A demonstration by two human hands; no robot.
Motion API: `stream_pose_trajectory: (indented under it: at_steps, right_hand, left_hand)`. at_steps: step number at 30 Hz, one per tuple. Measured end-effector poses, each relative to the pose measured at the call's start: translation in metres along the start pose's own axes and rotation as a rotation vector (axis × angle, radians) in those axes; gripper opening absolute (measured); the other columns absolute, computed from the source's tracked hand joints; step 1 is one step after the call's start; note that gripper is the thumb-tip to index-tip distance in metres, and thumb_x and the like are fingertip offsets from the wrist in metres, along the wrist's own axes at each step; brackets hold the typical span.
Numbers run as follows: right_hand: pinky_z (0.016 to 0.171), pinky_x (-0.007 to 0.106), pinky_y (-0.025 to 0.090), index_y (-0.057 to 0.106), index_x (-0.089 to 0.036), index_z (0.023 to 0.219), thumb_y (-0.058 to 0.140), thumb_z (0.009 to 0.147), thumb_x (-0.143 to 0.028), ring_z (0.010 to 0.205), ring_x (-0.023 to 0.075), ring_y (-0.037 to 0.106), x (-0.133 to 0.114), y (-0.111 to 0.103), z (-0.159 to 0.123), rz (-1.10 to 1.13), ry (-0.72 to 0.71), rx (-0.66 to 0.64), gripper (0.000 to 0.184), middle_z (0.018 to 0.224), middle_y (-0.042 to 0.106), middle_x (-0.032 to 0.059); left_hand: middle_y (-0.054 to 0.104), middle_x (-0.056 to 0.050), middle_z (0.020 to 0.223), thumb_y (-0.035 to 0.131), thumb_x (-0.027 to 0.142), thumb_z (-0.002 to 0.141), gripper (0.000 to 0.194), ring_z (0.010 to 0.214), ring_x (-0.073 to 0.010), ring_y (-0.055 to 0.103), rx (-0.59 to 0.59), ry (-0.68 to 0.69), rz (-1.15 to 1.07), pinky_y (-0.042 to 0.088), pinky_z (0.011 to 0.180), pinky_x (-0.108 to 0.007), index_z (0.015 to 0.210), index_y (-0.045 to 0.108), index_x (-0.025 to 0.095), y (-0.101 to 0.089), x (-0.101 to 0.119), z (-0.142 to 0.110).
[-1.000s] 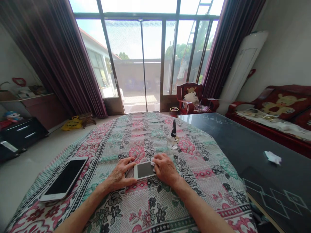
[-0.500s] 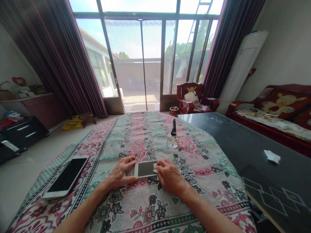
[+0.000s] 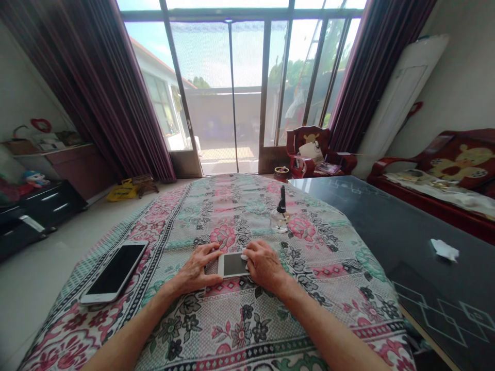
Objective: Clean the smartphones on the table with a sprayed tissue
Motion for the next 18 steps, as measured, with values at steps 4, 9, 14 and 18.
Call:
stream_pose_trajectory:
  at_steps: [4,9,14,18]
  right_hand:
    - [0.09,0.035,0.044,0.067,-0.02,0.099,0.048,0.085,-0.009,0.098,0.0205,0.052,-0.017,-0.001,-0.019,0.032,-0.037,-0.022,0.026,0.101,0.063,0.0059]
    - [0.09,0.034,0.043,0.067,-0.02,0.1,0.048,0.085,-0.009,0.099,0.0202,0.052,-0.021,0.002,-0.023,0.067,-0.075,-0.028,0.026,0.102,0.063,0.0059]
    - [0.087,0.033,0.044,0.069,-0.019,0.092,0.05,0.086,-0.011,0.094,0.0194,0.053,-0.011,0.007,0.006,0.032,-0.057,-0.019,0.022,0.097,0.063,0.0063]
    - [0.086,0.033,0.044,0.069,-0.019,0.091,0.051,0.085,-0.011,0.093,0.0198,0.054,-0.013,0.007,0.013,0.01,-0.045,-0.013,0.02,0.096,0.063,0.0065]
  left_hand:
    - [0.05,-0.011,0.135,0.076,0.038,0.064,0.061,0.125,-0.031,0.043,0.006,-0.004,0.008,0.037,0.106,-0.045,0.121,0.061,0.022,-0.001,0.001,0.0]
    - [0.05,-0.01,0.134,0.077,0.038,0.063,0.062,0.124,-0.03,0.043,0.009,0.017,0.005,0.037,0.106,-0.044,0.121,0.061,0.022,0.002,-0.002,0.0]
    - [0.05,-0.009,0.134,0.077,0.038,0.063,0.062,0.124,-0.0292,0.043,0.018,0.019,0.019,0.036,0.107,-0.044,0.121,0.06,0.023,0.004,-0.004,0.0]
    - [0.05,-0.01,0.134,0.078,0.038,0.063,0.062,0.124,-0.0295,0.043,0.012,0.013,0.023,0.037,0.107,-0.044,0.12,0.061,0.022,0.003,-0.002,0.0]
Point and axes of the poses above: each hand's wrist, its own z-axis towards the middle knuckle, its own y-axis out of the palm, x = y × z, the point moved 5 cm from there along z, towards the middle knuckle
